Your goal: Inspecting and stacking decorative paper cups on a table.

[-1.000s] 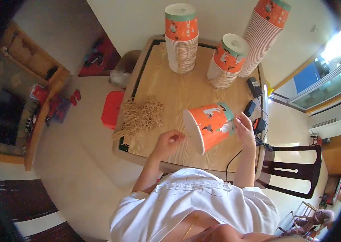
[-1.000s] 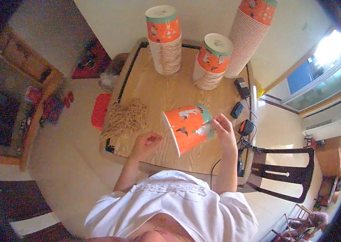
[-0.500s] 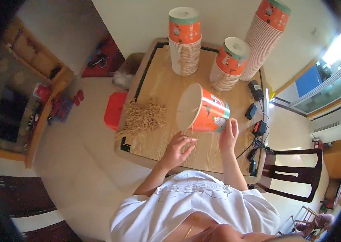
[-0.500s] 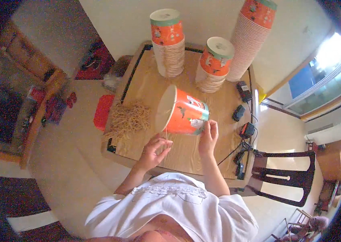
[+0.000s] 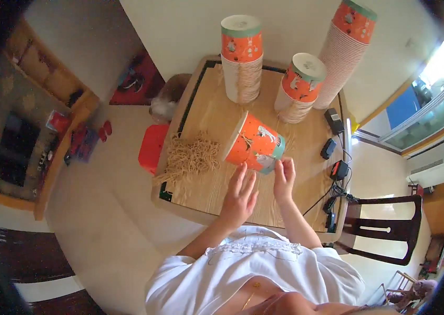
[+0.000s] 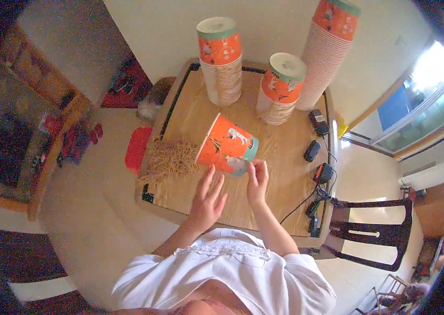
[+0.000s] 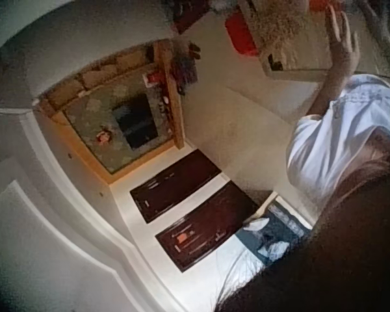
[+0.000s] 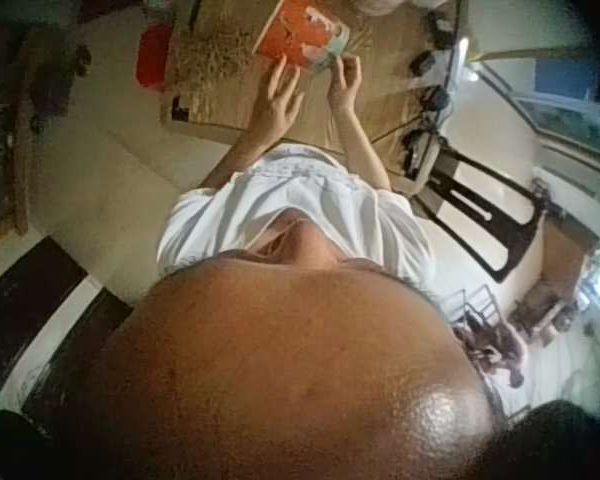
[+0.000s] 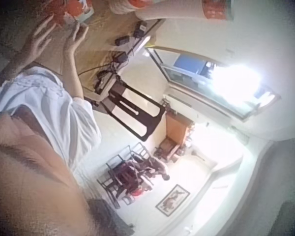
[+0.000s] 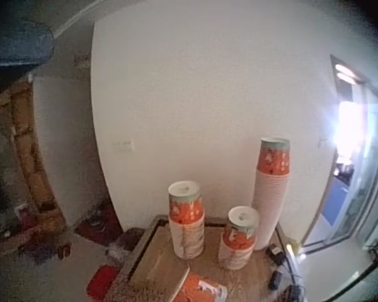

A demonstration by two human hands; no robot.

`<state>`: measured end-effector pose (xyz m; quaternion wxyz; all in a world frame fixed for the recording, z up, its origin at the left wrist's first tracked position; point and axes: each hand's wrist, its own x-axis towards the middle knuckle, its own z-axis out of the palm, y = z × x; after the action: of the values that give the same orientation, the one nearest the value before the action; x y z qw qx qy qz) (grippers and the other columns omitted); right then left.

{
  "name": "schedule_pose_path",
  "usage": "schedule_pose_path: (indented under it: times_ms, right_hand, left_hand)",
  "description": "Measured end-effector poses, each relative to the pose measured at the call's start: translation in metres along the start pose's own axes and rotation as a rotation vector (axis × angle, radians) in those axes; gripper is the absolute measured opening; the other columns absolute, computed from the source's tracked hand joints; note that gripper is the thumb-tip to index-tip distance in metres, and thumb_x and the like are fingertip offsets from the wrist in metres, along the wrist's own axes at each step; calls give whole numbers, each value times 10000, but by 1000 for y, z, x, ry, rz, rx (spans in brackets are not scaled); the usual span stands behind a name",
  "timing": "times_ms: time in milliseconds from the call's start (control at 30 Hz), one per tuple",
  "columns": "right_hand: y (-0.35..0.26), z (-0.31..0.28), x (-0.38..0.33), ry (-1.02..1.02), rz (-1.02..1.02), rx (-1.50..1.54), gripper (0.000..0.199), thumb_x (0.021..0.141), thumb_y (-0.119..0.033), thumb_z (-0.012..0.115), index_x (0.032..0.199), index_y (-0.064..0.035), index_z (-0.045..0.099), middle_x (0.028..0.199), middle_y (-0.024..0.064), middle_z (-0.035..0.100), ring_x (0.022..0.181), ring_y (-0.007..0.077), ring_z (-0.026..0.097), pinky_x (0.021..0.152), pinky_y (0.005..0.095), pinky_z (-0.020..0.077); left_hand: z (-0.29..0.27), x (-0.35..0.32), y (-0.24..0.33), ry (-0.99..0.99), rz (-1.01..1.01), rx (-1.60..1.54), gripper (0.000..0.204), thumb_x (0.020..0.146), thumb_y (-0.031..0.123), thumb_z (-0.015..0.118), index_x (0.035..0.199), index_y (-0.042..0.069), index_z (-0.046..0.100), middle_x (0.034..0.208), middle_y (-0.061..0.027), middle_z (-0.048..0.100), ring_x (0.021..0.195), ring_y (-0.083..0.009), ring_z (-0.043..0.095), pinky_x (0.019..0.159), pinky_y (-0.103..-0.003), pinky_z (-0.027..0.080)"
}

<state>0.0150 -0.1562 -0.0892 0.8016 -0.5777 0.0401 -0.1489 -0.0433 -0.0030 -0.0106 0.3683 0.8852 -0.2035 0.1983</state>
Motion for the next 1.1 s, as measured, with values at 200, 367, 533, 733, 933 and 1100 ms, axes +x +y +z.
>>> schedule_pose_path:
  times_ms: [200,367,533,733,933,1100]
  right_hand:
    - [-17,-23,23,-190,107,37,105,896,-165,535,871,-71,493,793,-48,475,751,46,431,680,203,359]
    - [-32,1,18,-113,-180,-448,125,823,-58,593,914,-48,508,834,-11,517,789,92,485,750,232,389]
    - [-61,41,-8,-349,-504,-817,194,690,-46,659,859,-59,563,890,105,542,859,269,522,772,365,413]
    - [-51,38,1,-339,-331,-752,137,732,-30,635,843,-37,555,825,90,562,779,241,570,681,341,466]
    - [-56,42,1,-405,-279,-714,156,749,-33,622,895,-27,571,858,120,571,805,281,563,699,371,466]
    - [-63,43,1,-476,-430,-801,143,759,-21,623,899,-21,599,857,112,577,782,264,577,667,341,485]
  left_hand:
    - [-26,35,-31,173,-355,-462,416,811,87,618,1195,8,479,1129,-116,551,1031,-206,532,874,-320,423]
    - [-1,30,-62,15,-690,-1024,211,852,46,543,1060,16,547,945,-37,612,871,-89,564,795,-246,444]
    - [24,23,-52,72,-758,-1134,236,854,36,514,1091,28,519,1007,-42,597,881,-102,562,805,-268,452]
    - [21,22,-42,86,-825,-1214,300,847,-8,482,1144,29,467,1098,-68,554,943,-138,564,846,-293,468]
    - [13,19,-29,-24,-802,-1219,337,838,-4,506,1168,13,444,1122,-80,539,1007,-150,551,873,-309,478]
    - [13,20,-40,64,-782,-1100,229,818,7,531,1046,-3,540,1001,-75,600,908,-124,579,761,-267,502]
